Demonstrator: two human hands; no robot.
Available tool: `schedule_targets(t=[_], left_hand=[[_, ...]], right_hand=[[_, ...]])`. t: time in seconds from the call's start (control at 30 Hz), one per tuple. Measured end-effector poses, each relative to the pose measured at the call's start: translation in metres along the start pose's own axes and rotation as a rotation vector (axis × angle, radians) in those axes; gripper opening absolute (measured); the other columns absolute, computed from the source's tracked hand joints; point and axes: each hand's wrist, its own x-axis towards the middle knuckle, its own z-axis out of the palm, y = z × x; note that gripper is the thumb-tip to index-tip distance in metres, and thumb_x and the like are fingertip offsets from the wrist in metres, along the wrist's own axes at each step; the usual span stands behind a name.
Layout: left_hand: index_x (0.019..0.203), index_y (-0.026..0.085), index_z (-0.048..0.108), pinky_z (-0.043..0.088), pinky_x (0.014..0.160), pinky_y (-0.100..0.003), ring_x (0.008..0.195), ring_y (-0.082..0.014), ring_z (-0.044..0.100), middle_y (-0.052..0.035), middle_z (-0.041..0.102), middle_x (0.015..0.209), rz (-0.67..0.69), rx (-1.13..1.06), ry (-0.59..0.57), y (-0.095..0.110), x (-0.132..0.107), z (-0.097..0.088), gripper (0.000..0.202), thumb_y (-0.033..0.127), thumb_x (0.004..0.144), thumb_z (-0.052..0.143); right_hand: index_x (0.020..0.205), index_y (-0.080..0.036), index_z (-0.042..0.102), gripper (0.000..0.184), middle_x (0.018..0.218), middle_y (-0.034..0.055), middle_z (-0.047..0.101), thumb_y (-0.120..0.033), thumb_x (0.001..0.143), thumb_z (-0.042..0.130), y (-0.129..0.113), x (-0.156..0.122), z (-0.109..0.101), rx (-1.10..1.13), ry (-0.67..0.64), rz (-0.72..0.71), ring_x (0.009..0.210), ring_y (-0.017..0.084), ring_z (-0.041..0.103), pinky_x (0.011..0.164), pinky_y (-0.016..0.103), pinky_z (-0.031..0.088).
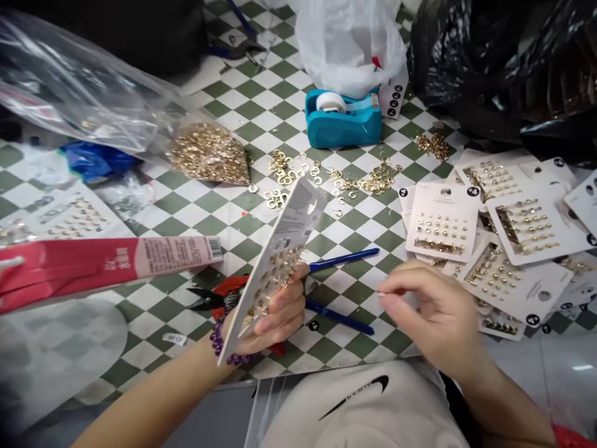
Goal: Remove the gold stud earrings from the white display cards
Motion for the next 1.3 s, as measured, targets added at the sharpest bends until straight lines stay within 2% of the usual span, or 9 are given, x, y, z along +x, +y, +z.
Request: schedule_targets(t=[0.13, 0.3, 0.43, 0.6, 0.83, 0.93, 1.07, 1.2, 1.3], left_hand=[[0.081, 0.013, 0.063, 0.04, 0.036, -0.011, 0.025, -0.0007, 0.021, 0.0085, 0.041, 0.041, -0.017, 0.021, -0.029, -0.009, 0.002, 0.001, 0.023, 0.031, 0.075, 0.075], [0.081, 0.016, 0.063, 0.041, 0.037, -0.012, 0.025, -0.0006, 0.017, 0.0095, 0.035, 0.038, -0.048, 0.022, -0.086, -0.015, 0.002, -0.003, 0.021, 0.036, 0.081, 0.069], [0.077, 0.016, 0.06, 0.038, 0.036, -0.012, 0.024, -0.0006, 0.014, 0.0103, 0.031, 0.037, -0.071, 0.041, -0.062, -0.016, 0.002, -0.006, 0.022, 0.034, 0.08, 0.07], [0.075, 0.017, 0.061, 0.039, 0.037, -0.011, 0.024, -0.0001, 0.016, 0.0093, 0.035, 0.038, -0.043, 0.057, -0.093, -0.015, 0.002, -0.005, 0.022, 0.037, 0.082, 0.067], [0.098, 0.023, 0.061, 0.04, 0.036, -0.011, 0.023, -0.0001, 0.018, 0.0098, 0.043, 0.04, -0.026, 0.086, -0.054, -0.015, 0.001, -0.007, 0.022, 0.036, 0.082, 0.068], [0.089, 0.024, 0.054, 0.045, 0.039, -0.012, 0.025, -0.0017, 0.026, 0.0102, 0.046, 0.041, 0.01, 0.124, -0.029, -0.015, 0.001, -0.008, 0.018, 0.035, 0.083, 0.067], [0.081, 0.021, 0.044, 0.048, 0.039, -0.016, 0.03, -0.0053, 0.043, 0.0062, 0.059, 0.053, 0.102, 0.295, 0.033, -0.014, 0.001, -0.007, 0.03, 0.041, 0.082, 0.066], [0.084, 0.02, 0.048, 0.052, 0.047, -0.017, 0.045, -0.0095, 0.058, 0.0025, 0.063, 0.06, 0.21, 0.476, 0.167, -0.014, 0.0, -0.006, 0.029, 0.038, 0.08, 0.07], [0.087, 0.018, 0.052, 0.052, 0.049, -0.017, 0.048, -0.0102, 0.06, 0.0016, 0.061, 0.06, 0.223, 0.555, 0.208, -0.015, 0.0, -0.008, 0.031, 0.043, 0.079, 0.07]], right_hand=[[0.087, -0.028, 0.063, 0.015, 0.078, -0.0015, 0.065, -0.014, 0.081, 0.062, 0.0, 0.009, 0.041, 0.128, -0.123, -0.032, 0.069, 0.011, 0.06, 0.059, 0.023, 0.051], [0.079, -0.023, 0.065, 0.002, 0.075, -0.001, 0.068, -0.021, 0.081, 0.064, 0.004, 0.016, 0.063, 0.344, -0.103, 0.121, 0.065, 0.01, 0.061, 0.059, 0.021, 0.052], [0.076, -0.022, 0.067, 0.001, 0.074, 0.0003, 0.068, -0.022, 0.076, 0.068, 0.006, 0.017, 0.067, 0.396, -0.122, 0.165, 0.064, 0.012, 0.062, 0.059, 0.023, 0.052], [0.071, -0.022, 0.066, 0.004, 0.069, 0.0002, 0.067, -0.022, 0.074, 0.068, 0.005, 0.017, 0.068, 0.414, -0.067, 0.163, 0.059, 0.012, 0.06, 0.054, 0.023, 0.051], [0.076, -0.022, 0.066, 0.006, 0.071, 0.0015, 0.067, -0.027, 0.077, 0.067, 0.008, 0.013, 0.07, 0.452, -0.088, 0.198, 0.062, 0.012, 0.06, 0.056, 0.024, 0.051], [0.075, -0.022, 0.066, 0.007, 0.072, 0.0019, 0.067, -0.029, 0.077, 0.068, 0.01, 0.012, 0.07, 0.494, -0.109, 0.241, 0.062, 0.014, 0.061, 0.055, 0.025, 0.051], [0.069, -0.021, 0.061, 0.011, 0.066, 0.0011, 0.065, -0.025, 0.071, 0.071, 0.006, 0.014, 0.069, 0.537, -0.101, 0.279, 0.057, 0.015, 0.061, 0.052, 0.027, 0.051], [0.077, -0.022, 0.058, 0.007, 0.066, -0.0017, 0.064, -0.022, 0.083, 0.061, 0.001, 0.013, 0.069, 0.714, -0.178, 0.244, 0.056, 0.013, 0.063, 0.054, 0.027, 0.054], [0.077, -0.02, 0.058, 0.007, 0.065, -0.0021, 0.064, -0.017, 0.083, 0.06, 0.001, 0.013, 0.069, 0.496, -0.112, 0.115, 0.06, 0.01, 0.063, 0.058, 0.023, 0.054]])
